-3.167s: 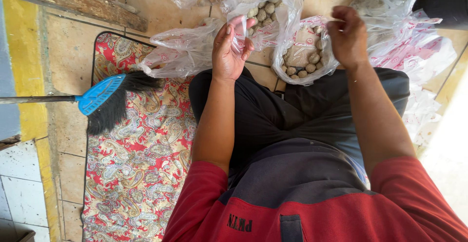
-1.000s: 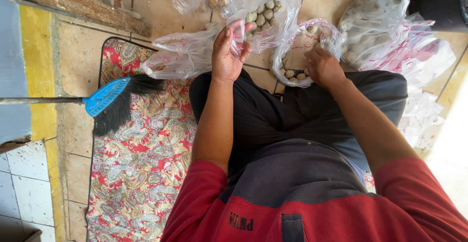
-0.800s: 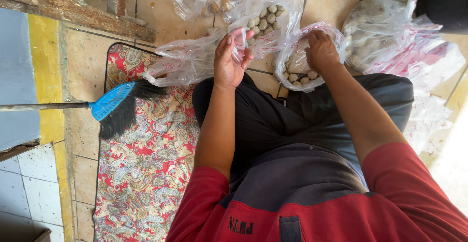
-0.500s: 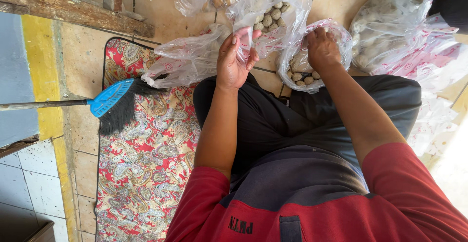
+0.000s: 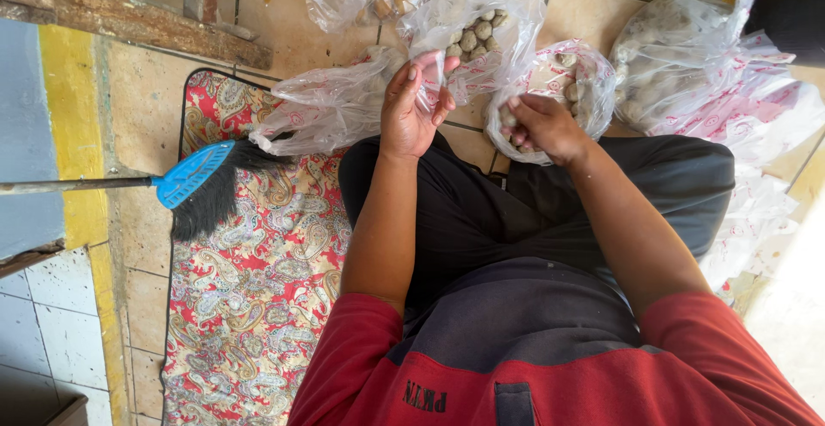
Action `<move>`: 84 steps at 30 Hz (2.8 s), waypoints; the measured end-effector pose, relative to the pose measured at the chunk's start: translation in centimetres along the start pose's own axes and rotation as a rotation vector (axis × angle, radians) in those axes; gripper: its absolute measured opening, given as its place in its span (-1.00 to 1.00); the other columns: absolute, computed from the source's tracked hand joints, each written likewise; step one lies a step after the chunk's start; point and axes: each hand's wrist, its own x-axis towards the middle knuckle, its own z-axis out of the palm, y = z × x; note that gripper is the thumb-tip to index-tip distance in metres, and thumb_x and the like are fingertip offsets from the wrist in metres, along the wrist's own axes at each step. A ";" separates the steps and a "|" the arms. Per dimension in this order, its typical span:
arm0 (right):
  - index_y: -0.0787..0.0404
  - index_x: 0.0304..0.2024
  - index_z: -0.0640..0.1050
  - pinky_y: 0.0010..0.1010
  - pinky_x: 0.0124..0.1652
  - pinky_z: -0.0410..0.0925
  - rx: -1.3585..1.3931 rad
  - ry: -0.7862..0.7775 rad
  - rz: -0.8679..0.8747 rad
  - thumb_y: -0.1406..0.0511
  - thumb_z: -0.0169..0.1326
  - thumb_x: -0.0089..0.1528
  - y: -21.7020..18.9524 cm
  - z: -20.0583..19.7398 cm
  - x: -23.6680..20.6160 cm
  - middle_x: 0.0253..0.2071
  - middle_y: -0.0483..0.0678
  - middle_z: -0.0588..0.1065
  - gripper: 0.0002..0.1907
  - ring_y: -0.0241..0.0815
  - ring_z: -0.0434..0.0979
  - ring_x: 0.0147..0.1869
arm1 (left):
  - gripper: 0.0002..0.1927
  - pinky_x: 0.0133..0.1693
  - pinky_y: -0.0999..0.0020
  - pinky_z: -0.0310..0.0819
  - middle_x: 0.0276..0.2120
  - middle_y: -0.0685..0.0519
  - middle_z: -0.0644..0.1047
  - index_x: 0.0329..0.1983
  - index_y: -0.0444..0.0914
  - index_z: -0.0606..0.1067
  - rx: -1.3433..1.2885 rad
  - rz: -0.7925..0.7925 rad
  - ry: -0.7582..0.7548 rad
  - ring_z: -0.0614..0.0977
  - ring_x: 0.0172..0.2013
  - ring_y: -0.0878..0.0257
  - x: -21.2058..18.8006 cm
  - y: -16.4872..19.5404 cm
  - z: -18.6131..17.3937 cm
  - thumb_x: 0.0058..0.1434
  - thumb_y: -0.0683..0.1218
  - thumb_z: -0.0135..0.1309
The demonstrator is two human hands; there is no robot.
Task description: The person sits on a mat and transfers small round food items from a large plastic bag into smaller clear plastic bags. They fill each small bag by hand, then tie the top to seal it before setting it aside and repeating the process.
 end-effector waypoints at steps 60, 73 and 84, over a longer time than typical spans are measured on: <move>0.24 0.11 0.49 -0.12 0.05 0.44 -1.068 0.267 -0.047 0.30 0.15 0.27 2.3 -1.7 0.9 0.07 0.23 0.49 -0.64 0.19 0.58 0.06 | -0.62 -0.46 0.41 0.34 0.10 -0.25 0.59 0.23 -0.29 0.49 -0.034 0.020 -0.033 0.64 -0.37 0.12 0.1 -0.1 -0.6 0.52 0.03 -0.04; 0.29 0.07 0.56 -0.30 -0.02 0.50 -0.716 0.518 -0.460 0.34 0.17 0.39 0.2 -4.8 0.0 -0.02 0.10 0.58 -0.77 -0.03 0.64 0.00 | -0.61 -0.46 0.42 0.34 0.11 -0.27 0.58 0.23 -0.31 0.48 -0.024 0.025 -0.016 0.64 -0.36 0.12 -0.3 0.2 -0.4 0.51 0.03 -0.03; 0.32 0.10 0.52 -0.09 0.00 0.45 -1.563 0.451 -0.016 0.33 0.12 0.20 3.4 -3.8 3.0 0.12 0.23 0.49 -0.59 0.23 0.49 0.15 | -0.62 -0.44 0.40 0.34 0.12 -0.26 0.58 0.24 -0.29 0.49 -0.024 0.006 -0.025 0.64 -0.36 0.10 -0.1 0.1 -0.4 0.53 0.03 -0.05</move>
